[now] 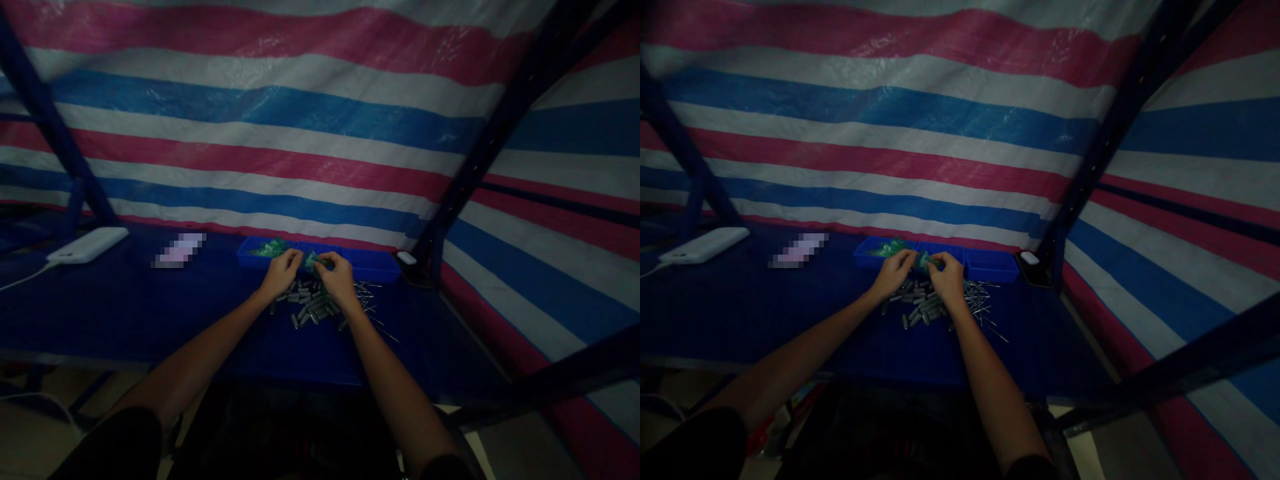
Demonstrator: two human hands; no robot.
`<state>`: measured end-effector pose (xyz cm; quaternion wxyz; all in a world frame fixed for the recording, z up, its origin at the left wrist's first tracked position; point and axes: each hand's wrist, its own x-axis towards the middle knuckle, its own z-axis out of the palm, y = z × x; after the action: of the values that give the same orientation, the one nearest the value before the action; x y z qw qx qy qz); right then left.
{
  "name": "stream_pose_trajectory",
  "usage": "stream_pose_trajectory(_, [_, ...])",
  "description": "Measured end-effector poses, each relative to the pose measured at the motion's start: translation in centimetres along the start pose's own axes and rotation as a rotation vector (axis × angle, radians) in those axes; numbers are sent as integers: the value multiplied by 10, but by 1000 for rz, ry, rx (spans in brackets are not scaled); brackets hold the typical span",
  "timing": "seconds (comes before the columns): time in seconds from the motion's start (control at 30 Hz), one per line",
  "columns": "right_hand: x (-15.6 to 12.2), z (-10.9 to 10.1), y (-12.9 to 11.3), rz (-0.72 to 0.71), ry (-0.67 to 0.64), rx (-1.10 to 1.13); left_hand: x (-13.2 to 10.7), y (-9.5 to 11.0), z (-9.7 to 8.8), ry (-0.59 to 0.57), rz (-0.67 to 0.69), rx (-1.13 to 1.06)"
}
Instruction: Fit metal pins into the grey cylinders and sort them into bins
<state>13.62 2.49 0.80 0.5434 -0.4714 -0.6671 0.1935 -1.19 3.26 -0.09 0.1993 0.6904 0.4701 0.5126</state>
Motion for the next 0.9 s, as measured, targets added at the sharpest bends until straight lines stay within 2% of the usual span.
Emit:
stream_pose_trajectory(0.1, [-2,-1,-3,-129,96,-9,1,-1,5,29,-157,-235])
stream_pose_trajectory(0.23, [-8,4,-7,-235,101,-68,4,-2,8,-8,-365,-585])
stream_pose_trajectory(0.37, [-12,8,-5,-194,77,-185,6,-4,5,43,-385,-806])
stream_pose_trajectory(0.47, [-11,7,-5,-116,71,-232,7,-5,4,67,-301,-713])
stream_pose_trajectory(0.57, [-7,1,-7,-17,57,-194,4,-2,5,56,-128,-497])
stream_pose_trajectory(0.73, [1,-2,-3,141,-72,-30,-6,7,6,-89,195,-91])
stream_pose_trajectory(0.8, [3,0,2,138,-76,27,-8,9,7,-136,248,-7])
stream_pose_trajectory(0.9, [4,4,7,81,-2,97,-8,9,8,-138,196,-69])
